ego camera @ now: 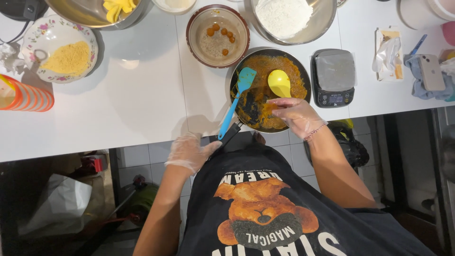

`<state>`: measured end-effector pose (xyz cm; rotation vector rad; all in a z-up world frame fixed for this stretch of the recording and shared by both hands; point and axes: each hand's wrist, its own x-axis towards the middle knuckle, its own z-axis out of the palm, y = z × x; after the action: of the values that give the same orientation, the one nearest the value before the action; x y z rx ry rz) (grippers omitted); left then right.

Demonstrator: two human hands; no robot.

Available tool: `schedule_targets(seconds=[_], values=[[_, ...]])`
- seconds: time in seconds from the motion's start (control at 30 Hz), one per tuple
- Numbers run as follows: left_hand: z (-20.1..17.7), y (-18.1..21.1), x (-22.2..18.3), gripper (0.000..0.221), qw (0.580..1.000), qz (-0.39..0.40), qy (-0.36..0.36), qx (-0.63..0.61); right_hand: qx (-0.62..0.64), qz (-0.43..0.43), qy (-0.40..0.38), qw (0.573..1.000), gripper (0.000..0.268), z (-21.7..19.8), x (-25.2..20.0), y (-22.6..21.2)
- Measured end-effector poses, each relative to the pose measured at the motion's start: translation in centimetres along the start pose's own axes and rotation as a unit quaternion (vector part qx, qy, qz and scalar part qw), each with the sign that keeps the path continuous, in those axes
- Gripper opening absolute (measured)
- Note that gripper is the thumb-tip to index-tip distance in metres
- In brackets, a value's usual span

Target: Portioning pineapple jam from a pan, weighing it on a digital scale, and rolling it into small uniform balls by hand.

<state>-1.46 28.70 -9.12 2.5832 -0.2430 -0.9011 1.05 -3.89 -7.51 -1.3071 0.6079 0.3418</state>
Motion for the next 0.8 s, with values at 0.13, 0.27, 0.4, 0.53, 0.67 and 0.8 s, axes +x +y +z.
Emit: schedule_targets(seconds=[0.13, 0.27, 0.4, 0.53, 0.67, 0.8], values=[[0.7, 2.0, 2.1, 0.06, 0.966, 0.074, 0.244, -0.038, 0.016, -0.022, -0.029, 0.999, 0.037, -0.1, -1.7, -0.6], [1.6, 11.3, 3.6, 0.059, 0.834, 0.142, 0.136, -0.515, 0.036, -0.07, -0.064, 0.995, 0.035, -1.6, -0.8, 0.4], [4.5, 15.0, 8.0, 0.054, 0.746, 0.063, 0.054, -0.661, -0.032, -0.135, -0.066, 0.988, 0.031, -1.2, -1.0, -0.1], [6.4, 16.4, 10.0, 0.037, 0.718, -0.015, 0.143, -0.681, -0.162, -0.241, -0.055, 0.955, 0.027, -0.1, -2.1, -1.4], [5.7, 18.7, 9.3, 0.029, 0.804, -0.048, 0.177, -0.566, -0.319, -0.385, 0.018, 0.866, 0.019, -1.3, -0.6, -0.4], [6.4, 19.2, 10.7, 0.026, 0.805, -0.073, 0.187, -0.558, -0.322, -0.414, 0.011, 0.852, 0.015, -2.7, 0.7, -0.2]])
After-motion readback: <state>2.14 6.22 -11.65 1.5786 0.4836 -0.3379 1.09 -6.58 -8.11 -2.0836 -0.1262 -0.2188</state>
